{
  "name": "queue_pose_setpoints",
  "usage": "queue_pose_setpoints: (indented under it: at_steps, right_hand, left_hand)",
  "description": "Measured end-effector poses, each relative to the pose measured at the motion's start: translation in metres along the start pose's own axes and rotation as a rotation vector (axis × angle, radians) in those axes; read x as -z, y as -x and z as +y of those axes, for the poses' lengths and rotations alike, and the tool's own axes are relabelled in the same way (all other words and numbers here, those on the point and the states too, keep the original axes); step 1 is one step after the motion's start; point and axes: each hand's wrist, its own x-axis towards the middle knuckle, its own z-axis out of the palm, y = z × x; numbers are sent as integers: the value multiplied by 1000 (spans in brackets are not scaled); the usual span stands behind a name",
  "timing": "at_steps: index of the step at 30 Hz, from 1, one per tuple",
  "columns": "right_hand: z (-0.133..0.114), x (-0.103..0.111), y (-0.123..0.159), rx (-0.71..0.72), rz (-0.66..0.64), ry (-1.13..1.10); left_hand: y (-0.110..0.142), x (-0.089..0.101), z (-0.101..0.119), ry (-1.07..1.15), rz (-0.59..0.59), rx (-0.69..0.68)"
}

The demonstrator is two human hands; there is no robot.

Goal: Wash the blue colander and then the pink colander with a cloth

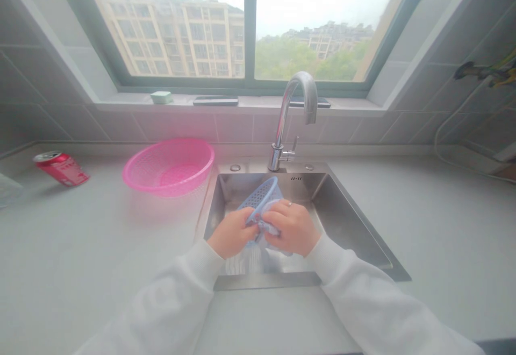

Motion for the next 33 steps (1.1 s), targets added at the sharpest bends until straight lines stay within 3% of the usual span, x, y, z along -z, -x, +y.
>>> queue_pose_setpoints:
  at_steps: [1, 3, 9, 14, 24, 29, 33]
  right_hand:
    - [-2, -1, 0, 29, -19, -11]
    - [3, -2, 0, -56, -19, -20]
    - [47, 0, 4, -669, -42, -121]
    - [61, 0, 7, -923, -27, -263]
    - [73, -3, 13, -997, 77, -322]
    - [70, -3, 13, -992, 83, -326]
    - [64, -1, 10, -961, 83, -340]
  left_hand:
    - [0, 1, 0, -29, 1, -10]
    - [-1, 3, 2, -48, -25, -5]
    - [3, 5, 5, 95, -124, 36]
    - [0, 6, -4, 326, -126, 59]
    - [-6, 5, -16, 808, -52, 110]
    - [-4, 6, -23, 815, -145, 102]
    - [-3, 6, -21, 745, -130, 192]
